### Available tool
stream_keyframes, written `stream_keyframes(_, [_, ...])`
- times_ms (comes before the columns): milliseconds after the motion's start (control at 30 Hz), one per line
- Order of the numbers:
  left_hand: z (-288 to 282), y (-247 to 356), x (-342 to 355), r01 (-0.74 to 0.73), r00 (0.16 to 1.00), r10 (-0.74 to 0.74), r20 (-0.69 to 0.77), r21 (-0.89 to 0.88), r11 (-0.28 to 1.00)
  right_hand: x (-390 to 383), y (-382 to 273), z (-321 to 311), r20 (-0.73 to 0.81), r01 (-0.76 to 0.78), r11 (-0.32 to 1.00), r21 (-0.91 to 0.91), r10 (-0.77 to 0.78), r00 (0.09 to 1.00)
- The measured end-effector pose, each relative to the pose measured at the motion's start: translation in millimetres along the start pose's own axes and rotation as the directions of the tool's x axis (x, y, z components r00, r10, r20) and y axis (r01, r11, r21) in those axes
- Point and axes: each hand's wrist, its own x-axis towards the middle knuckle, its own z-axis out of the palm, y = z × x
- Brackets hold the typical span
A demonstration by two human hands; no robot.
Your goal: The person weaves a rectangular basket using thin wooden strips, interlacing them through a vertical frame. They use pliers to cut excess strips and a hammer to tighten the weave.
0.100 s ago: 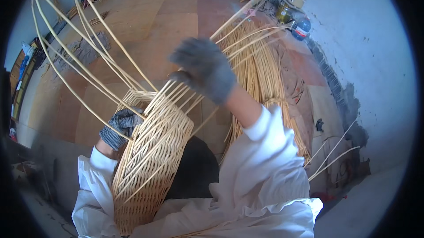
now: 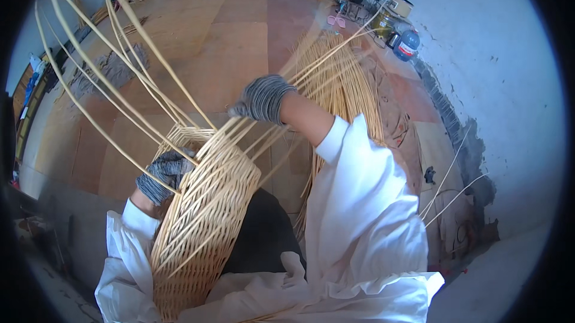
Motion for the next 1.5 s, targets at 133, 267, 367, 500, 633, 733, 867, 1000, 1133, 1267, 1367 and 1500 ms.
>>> stream_keyframes(133, [26,-19,-2,-0.080,0.993,0.087,0.084,-0.079,0.994,-7,-2,-27,0.532,-0.353,0.934,0.054,0.273,0.802])
stream_keyframes(267, [30,-22,6,-0.302,0.942,0.283,0.179,0.083,0.950,-17,3,-5,-0.061,0.061,0.998,0.022,-0.060,0.996])
stream_keyframes(367, [27,-28,6,-0.407,0.908,0.331,0.256,0.349,0.844,-48,-8,7,-0.294,0.404,0.914,-0.046,-0.399,0.869])
stream_keyframes(500, [33,-21,-8,-0.483,0.875,0.406,0.265,0.544,0.686,-41,-29,-15,-0.204,0.334,0.923,-0.192,-0.370,0.906])
stream_keyframes(633, [50,-13,-7,-0.369,0.917,0.268,0.294,0.380,0.848,-14,-25,-13,-0.181,0.307,0.923,-0.234,-0.351,0.919])
stream_keyframes(733, [43,-16,-7,-0.396,0.918,0.326,0.228,0.453,0.799,-9,43,-9,-0.306,0.285,0.865,-0.413,-0.426,0.852])
stream_keyframes(867, [39,-14,10,-0.449,0.890,0.319,0.326,0.507,0.736,-19,33,-96,-0.493,-0.111,0.825,-0.554,-0.217,0.842])
stream_keyframes(1000, [45,-15,5,-0.541,0.840,0.434,0.325,0.449,0.711,37,-53,-140,-0.648,0.170,0.746,-0.643,-0.649,0.399])
stream_keyframes(1133, [44,-27,20,-0.454,0.891,0.391,0.230,0.437,0.776,88,-78,-109,-0.232,-0.220,0.474,-0.853,0.033,0.972])
stream_keyframes(1267, [33,-36,14,-0.467,0.884,0.448,0.130,0.236,0.852,11,-68,-101,-0.759,0.114,0.918,-0.379,-0.379,0.529])
stream_keyframes(1367, [32,-37,22,-0.424,0.905,0.398,0.150,0.246,0.872,-26,-46,25,-0.416,0.317,0.946,0.069,-0.262,0.871])
stream_keyframes(1500, [32,-45,31,-0.395,0.911,0.365,0.190,0.155,0.906,-50,-53,55,-0.415,0.272,0.962,-0.008,-0.251,0.875])
